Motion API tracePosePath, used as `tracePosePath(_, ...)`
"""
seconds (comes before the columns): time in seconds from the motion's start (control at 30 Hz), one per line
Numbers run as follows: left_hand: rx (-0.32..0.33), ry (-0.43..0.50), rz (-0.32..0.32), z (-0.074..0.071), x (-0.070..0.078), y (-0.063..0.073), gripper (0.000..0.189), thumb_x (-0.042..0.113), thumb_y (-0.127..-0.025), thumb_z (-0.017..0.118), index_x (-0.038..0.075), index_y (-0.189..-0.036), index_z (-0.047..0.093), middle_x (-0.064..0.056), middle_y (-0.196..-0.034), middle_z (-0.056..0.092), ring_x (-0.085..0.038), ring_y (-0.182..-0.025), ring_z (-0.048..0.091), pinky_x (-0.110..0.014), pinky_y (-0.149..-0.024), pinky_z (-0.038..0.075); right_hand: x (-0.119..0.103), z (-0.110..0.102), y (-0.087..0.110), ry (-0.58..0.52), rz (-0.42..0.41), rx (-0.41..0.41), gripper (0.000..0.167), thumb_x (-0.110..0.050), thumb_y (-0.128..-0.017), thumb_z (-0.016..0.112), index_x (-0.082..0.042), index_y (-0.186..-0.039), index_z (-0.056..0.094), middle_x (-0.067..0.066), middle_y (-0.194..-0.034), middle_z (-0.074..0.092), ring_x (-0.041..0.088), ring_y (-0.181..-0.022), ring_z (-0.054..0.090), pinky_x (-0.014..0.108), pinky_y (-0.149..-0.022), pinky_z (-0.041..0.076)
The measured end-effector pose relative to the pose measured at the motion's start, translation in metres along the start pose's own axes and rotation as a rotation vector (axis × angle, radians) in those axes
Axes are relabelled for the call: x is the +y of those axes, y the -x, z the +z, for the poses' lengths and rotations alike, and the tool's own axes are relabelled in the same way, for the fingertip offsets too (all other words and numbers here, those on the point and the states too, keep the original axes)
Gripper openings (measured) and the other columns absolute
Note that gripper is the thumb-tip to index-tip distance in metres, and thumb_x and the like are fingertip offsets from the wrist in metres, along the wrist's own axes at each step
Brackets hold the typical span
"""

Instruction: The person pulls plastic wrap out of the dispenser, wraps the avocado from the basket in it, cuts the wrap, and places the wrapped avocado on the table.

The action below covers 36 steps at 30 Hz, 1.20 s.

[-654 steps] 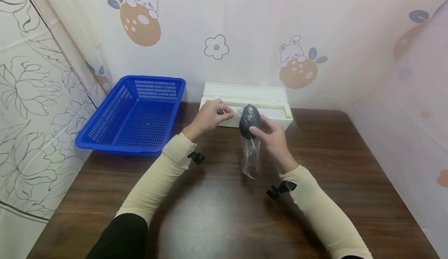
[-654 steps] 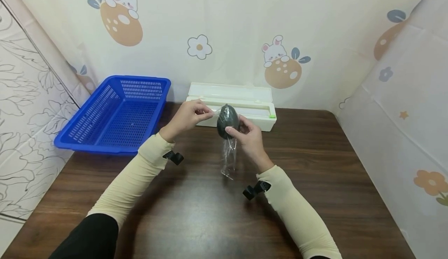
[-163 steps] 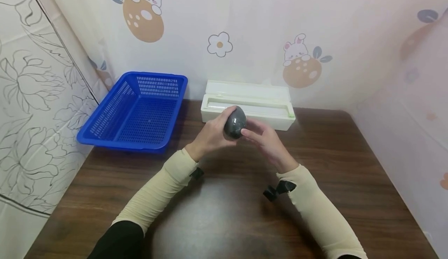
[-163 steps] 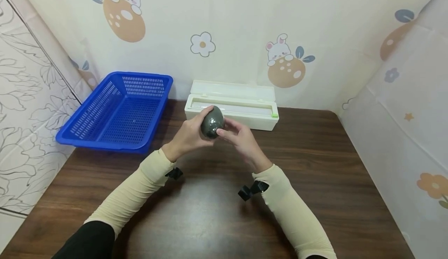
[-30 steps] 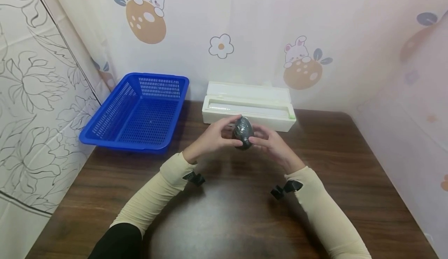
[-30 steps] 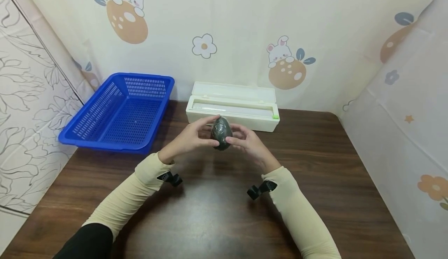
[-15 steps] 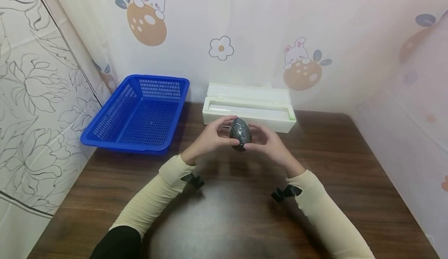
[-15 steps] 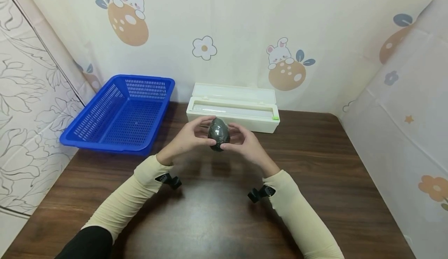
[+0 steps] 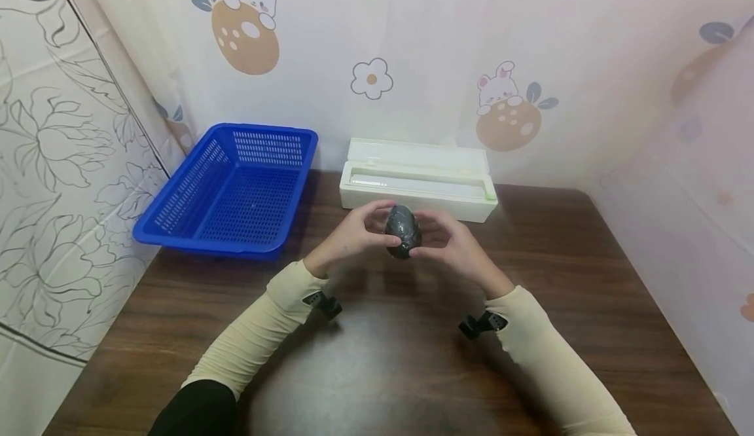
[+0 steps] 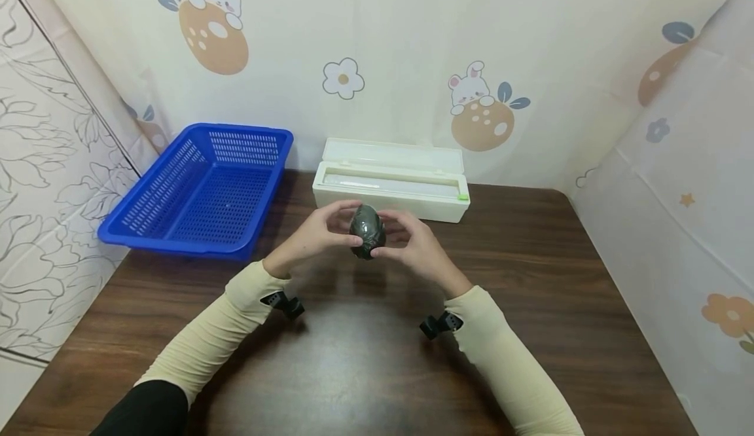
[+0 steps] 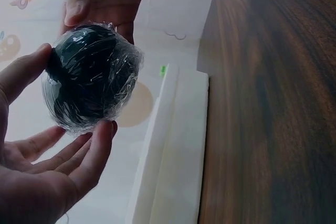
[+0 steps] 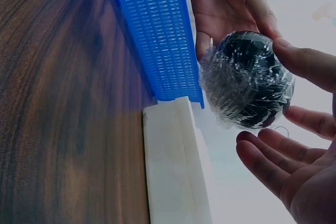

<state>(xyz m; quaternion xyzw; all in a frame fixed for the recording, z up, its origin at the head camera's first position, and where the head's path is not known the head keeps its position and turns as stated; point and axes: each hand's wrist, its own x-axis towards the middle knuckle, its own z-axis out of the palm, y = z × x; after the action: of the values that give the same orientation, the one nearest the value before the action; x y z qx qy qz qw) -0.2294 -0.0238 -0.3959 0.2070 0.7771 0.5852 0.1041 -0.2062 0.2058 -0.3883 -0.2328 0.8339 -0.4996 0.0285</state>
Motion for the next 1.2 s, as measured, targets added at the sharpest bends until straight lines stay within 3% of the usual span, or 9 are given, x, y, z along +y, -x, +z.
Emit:
tracePosePath(0.2, 0.008, 0.032, -0.077, 0.003, -0.007, -0.002, 0.077, 0.014, -0.078, 0.08, 0.003, -0.143, 0.041, -0.02, -0.137, 0.057, -0.034, -0.122, 0.06, -0.042, -0.1, 0.051, 0.006, 0.003, 0.0, 0.015, 0.016, 0.016, 0.066, -0.006, -0.076, 0.082, -0.007, -0.135, 0.052, 0.017, -0.13, 0.061, 0.034, -0.11, 0.064, 0.047, -0.097, 0.052)
tracePosePath(0.37, 0.025, -0.055, -0.092, 0.005, -0.011, -0.002, 0.065, 0.019, -0.079, 0.08, 0.006, -0.136, 0.05, -0.016, -0.132, 0.061, -0.029, -0.123, 0.058, -0.042, -0.104, 0.047, 0.011, 0.006, -0.001, 0.009, 0.036, 0.016, 0.064, -0.009, -0.076, 0.083, -0.007, -0.133, 0.054, 0.016, -0.129, 0.062, 0.032, -0.109, 0.065, 0.046, -0.095, 0.053)
tracePosePath(0.6, 0.036, -0.181, -0.1, 0.008, -0.013, -0.001, 0.061, 0.026, -0.08, 0.08, 0.005, -0.132, 0.056, -0.014, -0.119, 0.068, -0.026, -0.113, 0.064, -0.041, -0.097, 0.051, 0.016, 0.008, -0.001, 0.044, 0.095, -0.004, 0.063, -0.014, -0.078, 0.082, -0.012, -0.134, 0.054, 0.013, -0.129, 0.06, 0.03, -0.107, 0.066, 0.047, -0.093, 0.054)
tracePosePath(0.73, 0.029, -0.202, -0.122, 0.01, -0.016, -0.002, 0.062, 0.026, -0.079, 0.081, 0.006, -0.132, 0.056, -0.013, -0.116, 0.069, -0.025, -0.109, 0.065, -0.039, -0.095, 0.052, 0.019, 0.009, -0.001, 0.063, 0.136, -0.031, 0.062, -0.014, -0.078, 0.082, -0.015, -0.134, 0.054, 0.011, -0.127, 0.06, 0.029, -0.108, 0.065, 0.046, -0.093, 0.054)
tracePosePath(0.93, 0.024, -0.219, -0.162, 0.012, -0.022, -0.003, 0.063, 0.027, -0.079, 0.082, 0.006, -0.131, 0.056, -0.013, -0.116, 0.069, -0.024, -0.107, 0.066, -0.038, -0.094, 0.052, 0.025, 0.012, 0.0, 0.106, 0.133, -0.059, 0.061, -0.015, -0.079, 0.081, -0.012, -0.134, 0.054, 0.012, -0.126, 0.061, 0.029, -0.109, 0.064, 0.046, -0.093, 0.054)
tracePosePath(1.2, 0.001, -0.242, -0.158, 0.014, -0.028, -0.004, 0.062, 0.028, -0.078, 0.082, 0.004, -0.13, 0.057, -0.013, -0.118, 0.068, -0.025, -0.105, 0.067, -0.038, -0.093, 0.053, 0.03, 0.017, 0.0, 0.132, 0.118, -0.069, 0.061, -0.015, -0.079, 0.081, -0.008, -0.133, 0.055, 0.014, -0.126, 0.061, 0.029, -0.108, 0.063, 0.044, -0.092, 0.054)
